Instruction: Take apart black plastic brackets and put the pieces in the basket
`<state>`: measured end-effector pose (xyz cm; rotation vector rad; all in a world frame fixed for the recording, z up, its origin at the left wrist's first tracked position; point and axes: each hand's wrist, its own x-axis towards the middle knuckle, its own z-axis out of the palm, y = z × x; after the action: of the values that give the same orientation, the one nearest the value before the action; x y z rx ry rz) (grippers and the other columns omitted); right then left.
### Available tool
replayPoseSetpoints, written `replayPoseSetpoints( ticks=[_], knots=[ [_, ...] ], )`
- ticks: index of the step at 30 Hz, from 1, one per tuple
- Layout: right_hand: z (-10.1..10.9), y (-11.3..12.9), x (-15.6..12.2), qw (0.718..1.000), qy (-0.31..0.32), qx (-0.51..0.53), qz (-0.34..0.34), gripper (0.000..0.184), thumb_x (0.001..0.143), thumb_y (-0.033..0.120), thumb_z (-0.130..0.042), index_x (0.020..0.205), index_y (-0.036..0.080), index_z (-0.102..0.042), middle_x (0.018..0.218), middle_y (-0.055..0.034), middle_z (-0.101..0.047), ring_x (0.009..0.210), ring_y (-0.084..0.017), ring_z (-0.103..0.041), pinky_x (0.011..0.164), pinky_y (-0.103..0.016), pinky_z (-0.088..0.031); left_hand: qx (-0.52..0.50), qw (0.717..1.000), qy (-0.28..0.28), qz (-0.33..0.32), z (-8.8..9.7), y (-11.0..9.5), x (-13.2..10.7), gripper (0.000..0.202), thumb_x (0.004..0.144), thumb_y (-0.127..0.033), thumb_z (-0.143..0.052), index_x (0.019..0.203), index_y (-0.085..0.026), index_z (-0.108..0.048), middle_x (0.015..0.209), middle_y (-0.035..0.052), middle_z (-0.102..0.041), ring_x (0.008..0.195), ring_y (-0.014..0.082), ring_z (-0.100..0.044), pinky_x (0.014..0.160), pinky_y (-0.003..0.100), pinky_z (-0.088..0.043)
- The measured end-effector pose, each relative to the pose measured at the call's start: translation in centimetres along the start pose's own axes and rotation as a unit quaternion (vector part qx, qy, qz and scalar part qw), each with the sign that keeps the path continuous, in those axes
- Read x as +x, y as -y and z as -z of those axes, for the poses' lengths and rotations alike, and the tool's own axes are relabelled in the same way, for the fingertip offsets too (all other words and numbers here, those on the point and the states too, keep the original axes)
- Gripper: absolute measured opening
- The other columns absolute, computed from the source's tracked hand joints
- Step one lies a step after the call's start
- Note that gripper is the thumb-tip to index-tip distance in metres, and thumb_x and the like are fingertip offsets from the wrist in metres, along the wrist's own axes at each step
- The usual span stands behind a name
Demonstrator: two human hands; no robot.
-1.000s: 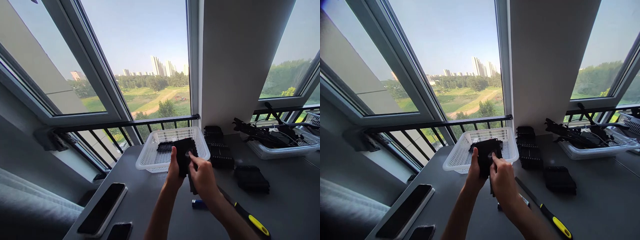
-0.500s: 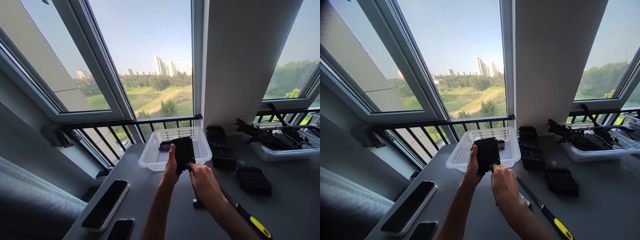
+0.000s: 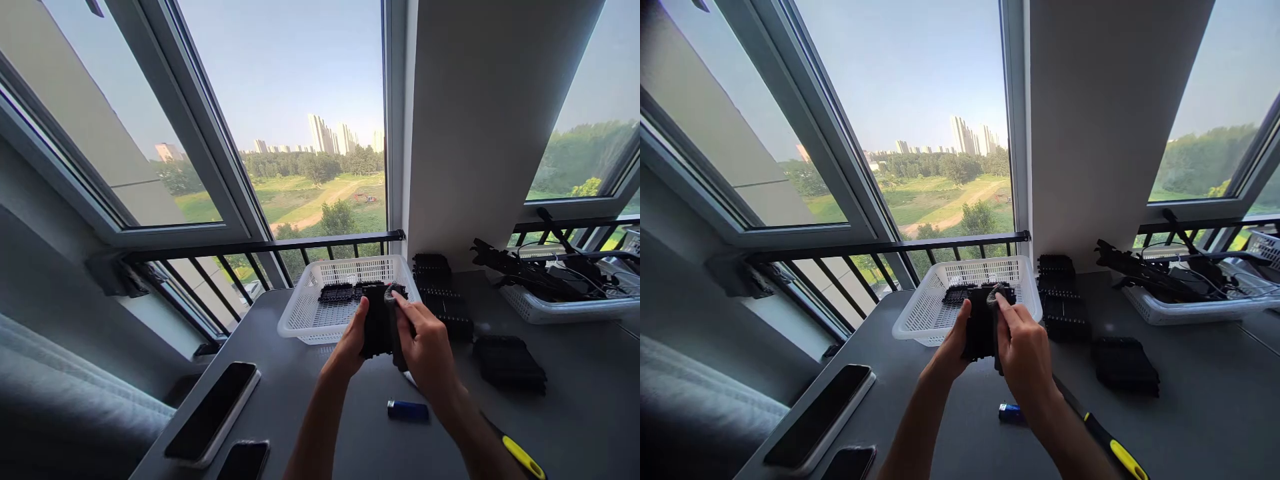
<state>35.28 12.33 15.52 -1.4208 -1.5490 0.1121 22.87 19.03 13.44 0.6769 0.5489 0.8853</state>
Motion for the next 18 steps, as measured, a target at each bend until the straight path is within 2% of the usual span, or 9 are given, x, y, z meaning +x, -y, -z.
replayPoseSetpoints(
  ticks=[3,5,12,18],
  knots=[
    [-0.8,0.2,-0.2,0.994,0.052,-0.098,0.000,0.042,0.098,0.022,-0.035,0.138,0.020,-0.050,0.095,-0.0080,-0.065,0.078,-0.018,-0.065,0.070,-0.028,-0.050,-0.003,0.999,0.027,0.019,-0.4,0.5,-0.2,0.059,0.087,-0.053,-0.053,0.132,-0.015,-0.056,0.120,0.0131,-0.067,0.118,0.0281,-0.059,0.106,0.038,-0.042],
    [-0.9,0.4,-0.3,0.988,0.082,-0.128,-0.011,0.044,0.098,0.019,-0.035,0.140,0.018,-0.047,0.090,-0.0073,-0.063,0.073,-0.017,-0.064,0.065,-0.027,-0.049,-0.005,1.000,0.022,0.012,-0.7,0.5,-0.3,0.060,0.087,-0.054,-0.052,0.133,-0.016,-0.055,0.121,0.0125,-0.066,0.118,0.0273,-0.059,0.106,0.038,-0.042],
    [0.0,0.9,-0.4,0.989,0.119,-0.085,-0.030,0.045,0.095,0.013,-0.037,0.138,0.018,-0.049,0.092,-0.0074,-0.064,0.080,-0.017,-0.064,0.073,-0.026,-0.048,-0.031,0.999,0.009,-0.003,-1.8,0.8,-0.3,0.060,0.087,-0.058,-0.050,0.132,-0.019,-0.055,0.117,0.0097,-0.069,0.112,0.0256,-0.063,0.103,0.037,-0.044],
    [-0.5,1.5,-0.9,0.979,0.154,-0.129,-0.033,0.045,0.093,0.014,-0.042,0.136,0.019,-0.052,0.091,-0.0061,-0.066,0.075,-0.017,-0.064,0.064,-0.024,-0.044,-0.052,0.996,-0.049,-0.054,-2.2,0.6,-0.1,0.059,0.086,-0.060,-0.049,0.123,-0.015,-0.062,0.107,0.0108,-0.072,0.105,0.0255,-0.066,0.098,0.037,-0.048]
  ],
)
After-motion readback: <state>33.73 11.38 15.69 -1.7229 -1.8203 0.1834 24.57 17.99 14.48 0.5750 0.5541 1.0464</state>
